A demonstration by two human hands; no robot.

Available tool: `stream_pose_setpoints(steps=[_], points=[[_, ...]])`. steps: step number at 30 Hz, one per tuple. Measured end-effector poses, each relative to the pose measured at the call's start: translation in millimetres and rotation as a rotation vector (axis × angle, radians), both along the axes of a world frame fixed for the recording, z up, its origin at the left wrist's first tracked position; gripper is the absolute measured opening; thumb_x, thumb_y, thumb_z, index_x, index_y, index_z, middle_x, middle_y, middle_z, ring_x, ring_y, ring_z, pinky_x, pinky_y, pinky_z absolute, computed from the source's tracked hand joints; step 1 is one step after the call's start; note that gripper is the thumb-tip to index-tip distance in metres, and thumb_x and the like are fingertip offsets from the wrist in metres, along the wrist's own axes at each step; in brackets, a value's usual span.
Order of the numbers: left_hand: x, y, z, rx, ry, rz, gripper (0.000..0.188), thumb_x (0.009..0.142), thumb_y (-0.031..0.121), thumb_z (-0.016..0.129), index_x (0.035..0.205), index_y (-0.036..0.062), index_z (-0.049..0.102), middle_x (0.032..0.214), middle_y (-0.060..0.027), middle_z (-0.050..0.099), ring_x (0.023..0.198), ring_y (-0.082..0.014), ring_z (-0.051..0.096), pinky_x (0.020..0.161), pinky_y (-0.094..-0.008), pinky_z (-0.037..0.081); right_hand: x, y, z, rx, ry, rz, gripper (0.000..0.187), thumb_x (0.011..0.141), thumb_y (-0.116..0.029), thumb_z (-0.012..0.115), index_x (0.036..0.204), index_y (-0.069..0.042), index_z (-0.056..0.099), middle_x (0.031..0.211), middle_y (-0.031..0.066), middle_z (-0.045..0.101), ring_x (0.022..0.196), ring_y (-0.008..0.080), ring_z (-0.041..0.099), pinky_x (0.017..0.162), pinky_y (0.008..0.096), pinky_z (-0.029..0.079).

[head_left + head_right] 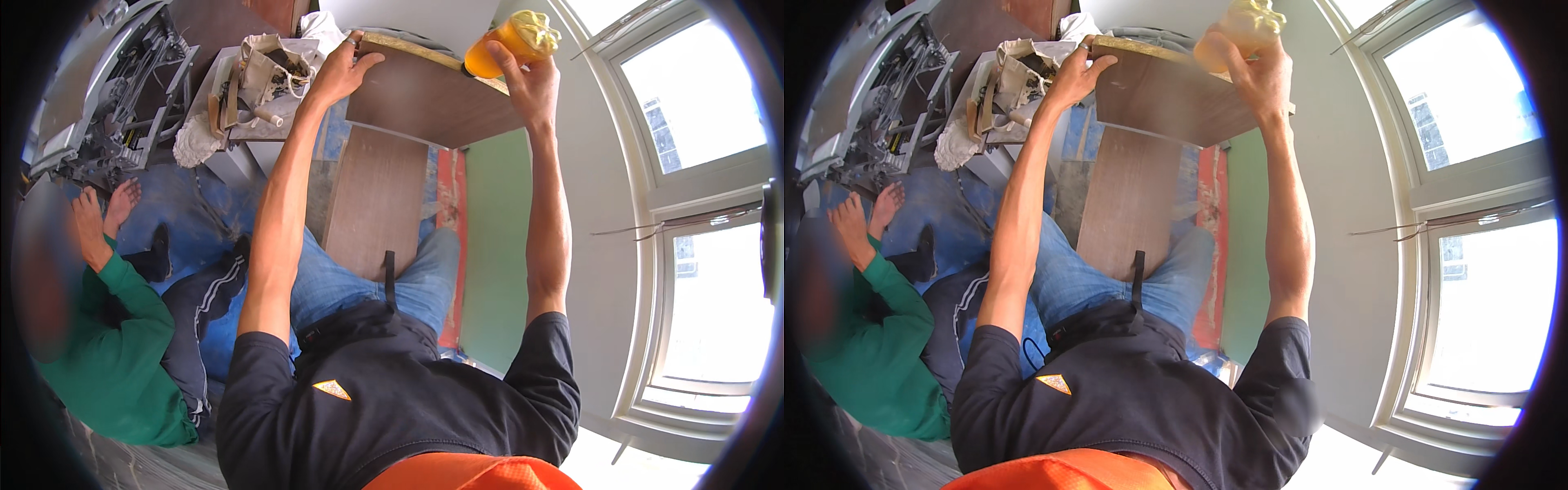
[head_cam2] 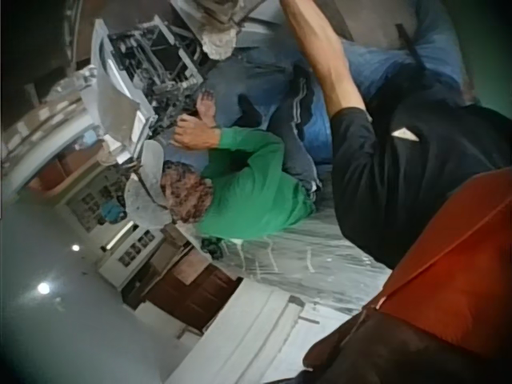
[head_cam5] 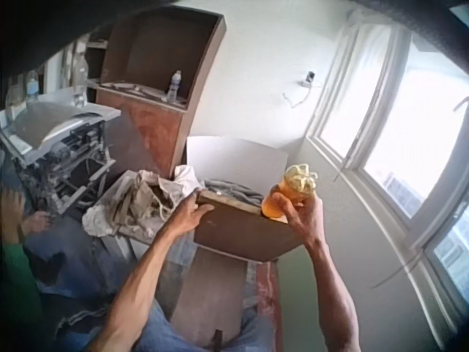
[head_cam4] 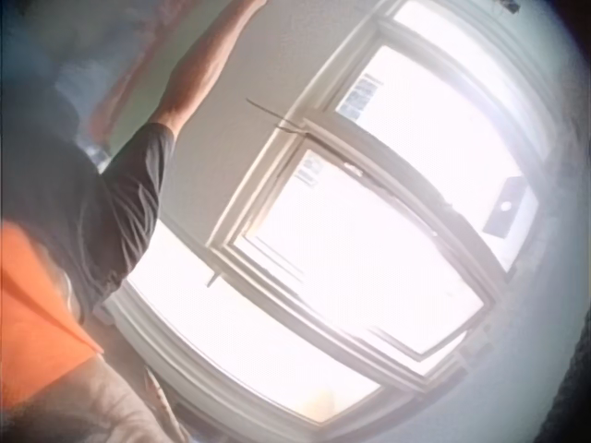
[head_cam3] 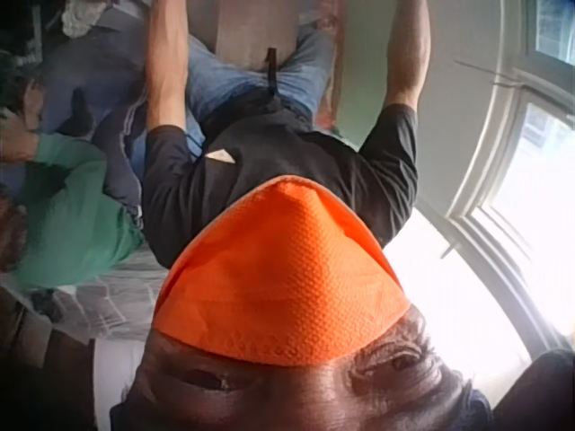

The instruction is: The person applies glue to the edge of a cabinet door using a bottle, then places a wooden strip along the glued edge. They press the strip into place and later use a sanding block to smooth the surface of the door.

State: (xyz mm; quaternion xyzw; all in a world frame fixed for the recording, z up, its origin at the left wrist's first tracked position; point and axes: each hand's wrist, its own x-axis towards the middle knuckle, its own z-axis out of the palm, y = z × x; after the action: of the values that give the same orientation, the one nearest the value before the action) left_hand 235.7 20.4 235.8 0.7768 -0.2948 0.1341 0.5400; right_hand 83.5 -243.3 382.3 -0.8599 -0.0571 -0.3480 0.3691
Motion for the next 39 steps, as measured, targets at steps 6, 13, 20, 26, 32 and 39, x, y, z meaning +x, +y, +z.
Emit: stream_pose_setpoints(steps=[6,13,20,26,32,39], points=[[3,-5,-4,-0.016,-0.090,0.080,0.067,0.096,0.041,0.072,0.136,-0.0090,0.052,0.120,-0.0295,0.067,0.115,-0.0448,0.064,0.095,-0.0426,0.051,-12,-30,1,-0.049,-0.022,-0.049,0.051,0.089,-0.038,0.082,0.119,0.001,0.068,0.100,0.0106,0.076,0.095,0.0192,0.074,0.082,0.0351,0.058],[11,-8,-11,-0.021,-0.108,0.074,0.069,0.096,0.042,0.071,0.137,-0.0103,0.051,0.129,-0.0321,0.063,0.127,-0.0429,0.059,0.102,-0.0424,0.049,-21,-70,5,0.319,-0.027,0.038,0.059,0.093,-0.044,0.075,0.123,0.005,0.062,0.113,0.0171,0.069,0.102,0.0274,0.072,0.083,0.0438,0.066],[2,-4,-9,0.003,-0.123,0.091,0.075,0.096,0.046,0.071,0.140,-0.0106,0.048,0.134,-0.0326,0.060,0.131,-0.0416,0.057,0.107,-0.0412,0.045,3,-70,-4,0.507,0.033,0.090,0.070,0.090,-0.054,0.075,0.128,0.002,0.059,0.118,0.0158,0.066,0.106,0.0260,0.071,0.079,0.0378,0.064],[7,-6,-12,-0.041,-0.169,0.084,0.072,0.095,0.045,0.072,0.138,-0.0084,0.052,0.127,-0.0320,0.064,0.123,-0.0431,0.061,0.101,-0.0426,0.050,4,-59,-9,0.429,0.014,0.067,0.065,0.091,-0.050,0.076,0.126,0.003,0.060,0.115,0.0149,0.068,0.100,0.0251,0.072,0.078,0.0370,0.064],[8,-9,-11,-0.015,-0.178,0.129,0.066,0.096,0.043,0.071,0.135,-0.0075,0.054,0.123,-0.0311,0.066,0.121,-0.0432,0.063,0.098,-0.0426,0.051,6,-33,-2,0.118,-0.013,0.007,0.047,0.091,-0.032,0.079,0.120,0.003,0.066,0.102,0.0121,0.075,0.095,0.0198,0.073,0.083,0.0346,0.059],[5,-3,-2,-0.030,-0.121,0.019,0.060,0.096,0.039,0.073,0.132,-0.0054,0.056,0.112,-0.0241,0.071,0.103,-0.0369,0.069,0.088,-0.0390,0.054,12,-2,3,-0.143,0.065,-0.046,0.048,0.090,-0.039,0.080,0.119,-0.002,0.071,0.101,0.0108,0.077,0.097,0.0190,0.073,0.087,0.0355,0.058]])
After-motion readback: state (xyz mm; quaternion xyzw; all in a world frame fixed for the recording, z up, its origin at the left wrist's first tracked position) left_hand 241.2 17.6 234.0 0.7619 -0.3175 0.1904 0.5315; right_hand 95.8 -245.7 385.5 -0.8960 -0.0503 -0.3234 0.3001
